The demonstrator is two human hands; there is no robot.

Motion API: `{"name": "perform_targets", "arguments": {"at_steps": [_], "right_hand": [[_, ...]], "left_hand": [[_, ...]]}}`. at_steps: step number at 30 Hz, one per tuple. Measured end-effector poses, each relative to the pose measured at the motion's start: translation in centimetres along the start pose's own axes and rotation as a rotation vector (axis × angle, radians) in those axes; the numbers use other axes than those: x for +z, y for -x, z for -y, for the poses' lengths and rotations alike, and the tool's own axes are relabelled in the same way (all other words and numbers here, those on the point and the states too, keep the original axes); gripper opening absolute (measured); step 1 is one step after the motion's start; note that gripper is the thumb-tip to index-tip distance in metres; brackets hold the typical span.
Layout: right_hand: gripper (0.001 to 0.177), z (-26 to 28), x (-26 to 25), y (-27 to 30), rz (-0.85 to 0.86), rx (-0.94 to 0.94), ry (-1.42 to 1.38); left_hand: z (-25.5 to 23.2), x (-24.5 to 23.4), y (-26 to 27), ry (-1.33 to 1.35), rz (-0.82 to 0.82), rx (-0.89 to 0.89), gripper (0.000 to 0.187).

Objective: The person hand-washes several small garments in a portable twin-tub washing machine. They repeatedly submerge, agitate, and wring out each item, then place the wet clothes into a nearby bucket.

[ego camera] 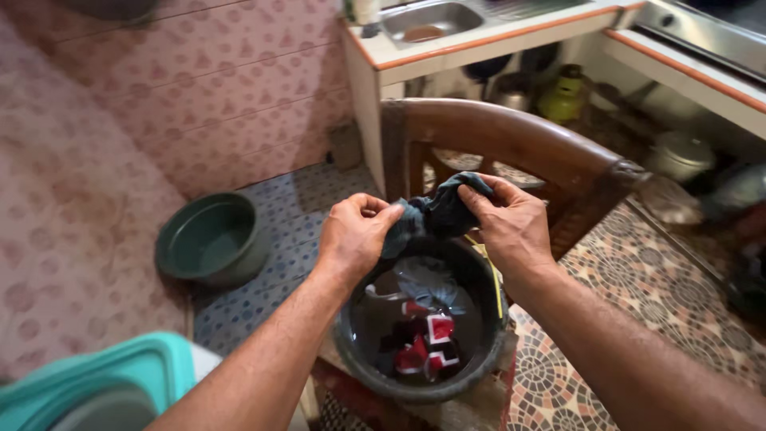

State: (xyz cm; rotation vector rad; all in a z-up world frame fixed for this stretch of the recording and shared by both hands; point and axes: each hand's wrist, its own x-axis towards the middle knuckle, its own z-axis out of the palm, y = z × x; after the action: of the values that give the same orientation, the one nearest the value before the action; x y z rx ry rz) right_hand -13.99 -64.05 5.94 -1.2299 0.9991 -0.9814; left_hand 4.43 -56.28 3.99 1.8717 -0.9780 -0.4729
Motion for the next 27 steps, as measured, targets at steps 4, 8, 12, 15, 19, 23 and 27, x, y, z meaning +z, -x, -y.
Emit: {"name": "perform_targets", "arguments": {"at_steps": [4, 8, 12, 15, 19, 23, 27], "right_hand": [[0.028, 0.1, -0.7, -0.2, -0.083, -0.013, -0.012], [0.029, 0.0, -1.2, -0.7, -0.113, 0.008, 0.003], [0.031, -0.8, -1.2, -0.8, -0.128, 0.043, 0.164], [0.032, -1.4, -0.9, -0.8, -0.101, 0.093, 0.253], [0.033, -2.2, -0.4, -0.5, -0.072, 0.223, 0.324], [0.036, -2.6, 0.0, -0.2, -0.046, 0.287, 0.45], [0.035, -2.9, 0.2, 0.0, -0.031, 0.335, 0.498]], "left_hand": [[-0.5, 0.9, -1.0, -0.062, 0.101, 0.02, 0.025], [-1.3, 1.6, -2.1, -0.09, 0.168, 0.059, 0.024], [-1.2, 2.0, -2.8, -0.148, 0.229, 0.084, 0.026], [-0.9, 2.1, -3.3, -0.186, 0.25, 0.116, 0.028], [-0.4, 2.1, -3.1, -0.286, 0.3, 0.085, 0.03], [0.2, 1.7, -2.6, -0.305, 0.351, 0.066, 0.032], [0.6, 1.5, -2.4, -0.292, 0.329, 0.118, 0.034]]}}
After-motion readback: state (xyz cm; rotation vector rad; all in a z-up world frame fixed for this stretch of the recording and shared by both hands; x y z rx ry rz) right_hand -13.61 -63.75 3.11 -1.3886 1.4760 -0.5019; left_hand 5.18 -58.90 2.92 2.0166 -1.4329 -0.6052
